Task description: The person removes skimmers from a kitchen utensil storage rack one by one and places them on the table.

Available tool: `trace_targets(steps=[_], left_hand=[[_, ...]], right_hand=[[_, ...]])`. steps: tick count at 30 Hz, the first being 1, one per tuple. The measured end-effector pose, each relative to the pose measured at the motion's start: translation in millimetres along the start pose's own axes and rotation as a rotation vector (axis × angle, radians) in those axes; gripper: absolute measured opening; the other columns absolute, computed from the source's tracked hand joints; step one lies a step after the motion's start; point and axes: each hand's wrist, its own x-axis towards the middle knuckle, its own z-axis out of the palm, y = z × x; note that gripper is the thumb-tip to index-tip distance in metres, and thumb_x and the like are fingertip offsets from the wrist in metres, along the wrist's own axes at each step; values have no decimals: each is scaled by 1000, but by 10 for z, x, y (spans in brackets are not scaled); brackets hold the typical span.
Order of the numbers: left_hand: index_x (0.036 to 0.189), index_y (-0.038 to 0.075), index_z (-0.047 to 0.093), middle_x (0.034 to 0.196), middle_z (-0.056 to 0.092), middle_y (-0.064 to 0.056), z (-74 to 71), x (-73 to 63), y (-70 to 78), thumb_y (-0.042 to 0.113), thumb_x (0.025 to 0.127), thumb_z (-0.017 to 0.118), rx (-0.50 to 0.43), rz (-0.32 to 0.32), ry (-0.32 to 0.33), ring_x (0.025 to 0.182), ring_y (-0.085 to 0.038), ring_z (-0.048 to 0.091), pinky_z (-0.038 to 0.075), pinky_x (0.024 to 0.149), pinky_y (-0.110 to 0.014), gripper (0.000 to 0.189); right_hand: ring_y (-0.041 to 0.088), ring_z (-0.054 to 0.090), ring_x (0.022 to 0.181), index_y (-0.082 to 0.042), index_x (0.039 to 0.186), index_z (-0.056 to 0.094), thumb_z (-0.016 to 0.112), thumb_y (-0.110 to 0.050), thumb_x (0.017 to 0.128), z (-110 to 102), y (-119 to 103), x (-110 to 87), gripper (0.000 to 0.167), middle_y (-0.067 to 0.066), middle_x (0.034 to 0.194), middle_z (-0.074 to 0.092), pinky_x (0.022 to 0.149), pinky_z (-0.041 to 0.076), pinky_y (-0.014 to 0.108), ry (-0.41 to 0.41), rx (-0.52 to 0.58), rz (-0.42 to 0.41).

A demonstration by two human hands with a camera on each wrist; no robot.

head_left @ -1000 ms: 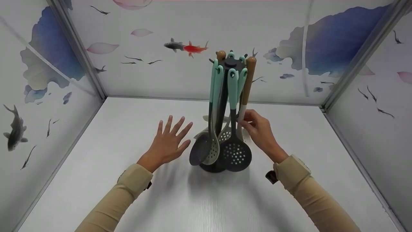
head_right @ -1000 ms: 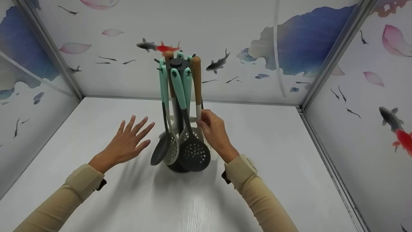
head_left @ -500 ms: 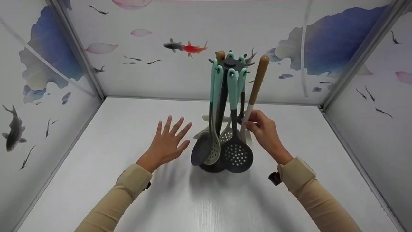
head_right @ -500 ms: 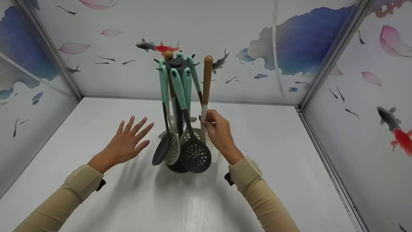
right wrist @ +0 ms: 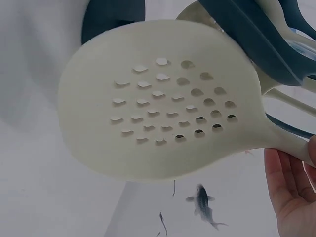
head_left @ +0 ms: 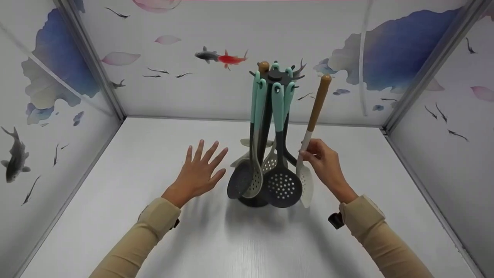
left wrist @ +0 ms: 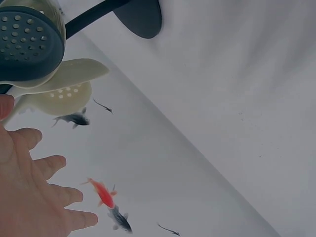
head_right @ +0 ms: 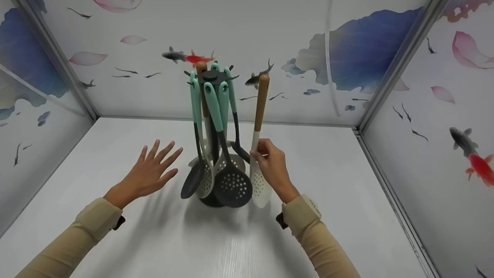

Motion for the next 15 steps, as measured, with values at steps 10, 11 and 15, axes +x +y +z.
trace_targets(steps=[10, 11, 15], left_hand=[[149, 28, 19, 156, 15, -5, -2, 6, -5, 48, 98, 30, -9, -5, -3, 142, -41, 6, 6, 110, -62, 55], [149, 28, 19, 156, 15, -5, 1, 4, -5, 48, 98, 30, -11, -5, -4, 142, -41, 5, 6, 110, -62, 55], [149, 28, 19, 156, 16, -5, 14, -9, -10, 48, 98, 30, -21, -2, -1, 142, -41, 6, 6, 110, -62, 55]], right_hand=[[6, 61, 75, 0, 109, 58, 66, -12, 86, 24, 623, 18, 27, 16, 92, 65, 66, 53, 18, 38, 0, 61], [6, 61, 74, -1, 109, 58, 66, -12, 86, 27, 664, 10, 27, 16, 91, 66, 65, 53, 18, 41, -9, 69], [6, 61, 71, -2, 110, 56, 66, -13, 87, 39, 821, -32, 28, 17, 90, 66, 63, 52, 17, 31, -27, 132]])
